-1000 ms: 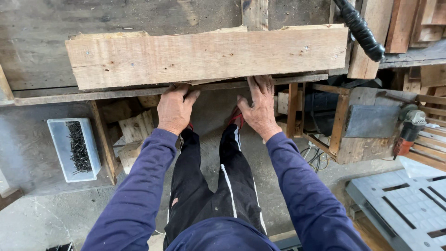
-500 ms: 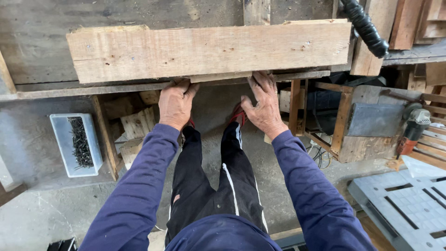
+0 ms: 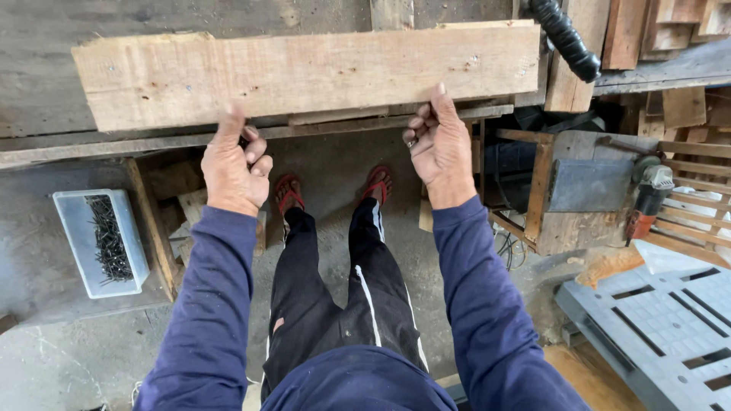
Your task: The person hammers nails into wooden planks on a workbench, repeatedly positioning the wood and driving nails with a hammer. The person also picks up and places small wooden blocks on the bench during the process.
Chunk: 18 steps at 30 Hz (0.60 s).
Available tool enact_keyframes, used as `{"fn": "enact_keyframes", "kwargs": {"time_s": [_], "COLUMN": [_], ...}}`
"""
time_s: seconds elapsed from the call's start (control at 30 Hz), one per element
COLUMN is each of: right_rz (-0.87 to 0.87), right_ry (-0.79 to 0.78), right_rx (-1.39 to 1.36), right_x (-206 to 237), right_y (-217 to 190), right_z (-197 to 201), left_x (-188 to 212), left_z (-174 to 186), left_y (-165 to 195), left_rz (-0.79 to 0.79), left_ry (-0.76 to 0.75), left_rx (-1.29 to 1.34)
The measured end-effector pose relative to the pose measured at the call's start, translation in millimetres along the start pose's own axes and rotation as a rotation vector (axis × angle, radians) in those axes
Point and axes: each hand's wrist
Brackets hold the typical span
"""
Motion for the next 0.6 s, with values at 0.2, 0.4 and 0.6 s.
{"fn": "enact_keyframes", "kwargs": {"time_s": [0.2, 0.4, 0.6], "right_rz": [0.103, 0.163, 0.249], "right_ry": [0.027, 0.019, -0.02], "right_rx": [0.107, 0.167, 0.211], "right_x": [3, -3, 7], "right_y": [5, 3, 15], "right_z": [3, 9, 13], "left_x": [8, 8, 6], "left_z": [-20, -24, -12], "left_y": [2, 1, 4], "left_rz": [-0.063, -0.099, -0.043], "left_ry": [0.175, 0.222, 0.164], "left_rx": [-0.23, -0.321, -0.344]}}
Point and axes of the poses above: each hand's wrist, its own x-axis away from the middle knuckle, its own z-axis out of the back of the hand, y = z × x, and after that the axes turned 12 degrees about -z, right-handed
